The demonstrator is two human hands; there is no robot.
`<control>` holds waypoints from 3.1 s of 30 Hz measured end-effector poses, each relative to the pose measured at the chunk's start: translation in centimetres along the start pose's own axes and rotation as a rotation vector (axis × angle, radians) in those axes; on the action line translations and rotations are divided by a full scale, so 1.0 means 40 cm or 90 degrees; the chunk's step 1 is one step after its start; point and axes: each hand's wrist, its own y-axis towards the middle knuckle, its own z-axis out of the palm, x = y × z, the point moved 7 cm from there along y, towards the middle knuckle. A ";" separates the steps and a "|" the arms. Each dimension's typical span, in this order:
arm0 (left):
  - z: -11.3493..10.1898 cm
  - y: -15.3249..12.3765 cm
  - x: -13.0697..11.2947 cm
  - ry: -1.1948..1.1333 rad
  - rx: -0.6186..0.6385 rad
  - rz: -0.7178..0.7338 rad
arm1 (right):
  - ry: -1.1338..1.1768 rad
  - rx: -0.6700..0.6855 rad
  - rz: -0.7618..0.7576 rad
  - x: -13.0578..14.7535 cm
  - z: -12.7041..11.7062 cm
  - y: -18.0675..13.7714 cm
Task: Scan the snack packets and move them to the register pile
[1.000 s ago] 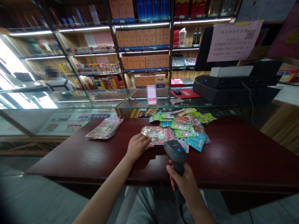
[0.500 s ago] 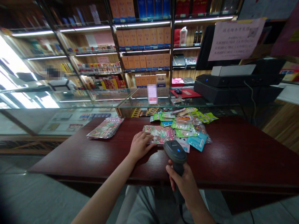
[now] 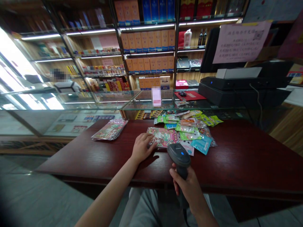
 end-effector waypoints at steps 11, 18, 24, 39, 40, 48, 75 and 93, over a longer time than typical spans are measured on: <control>-0.094 -0.019 0.288 0.286 0.038 -0.347 | -0.053 0.030 -0.003 0.011 0.005 -0.012; -0.127 -0.081 0.449 0.444 0.113 -0.504 | -0.067 0.039 -0.009 0.012 0.013 -0.014; -0.138 -0.099 0.435 0.440 0.146 -0.482 | -0.055 0.038 -0.017 0.004 0.016 -0.010; -0.184 -0.115 0.381 0.401 0.201 -0.437 | -0.031 0.023 -0.004 0.008 0.017 -0.021; -0.194 -0.116 0.374 0.412 0.192 -0.417 | -0.032 0.023 -0.005 0.008 0.016 -0.022; -0.318 -0.115 0.387 0.459 0.106 -0.415 | -0.034 0.021 -0.016 0.015 0.013 -0.027; 0.078 -0.021 0.180 -0.900 -0.306 -0.487 | -0.044 0.015 -0.044 0.022 0.009 -0.011; 0.091 -0.035 0.201 -0.781 -0.326 -0.471 | -0.025 0.024 -0.028 0.034 0.070 0.032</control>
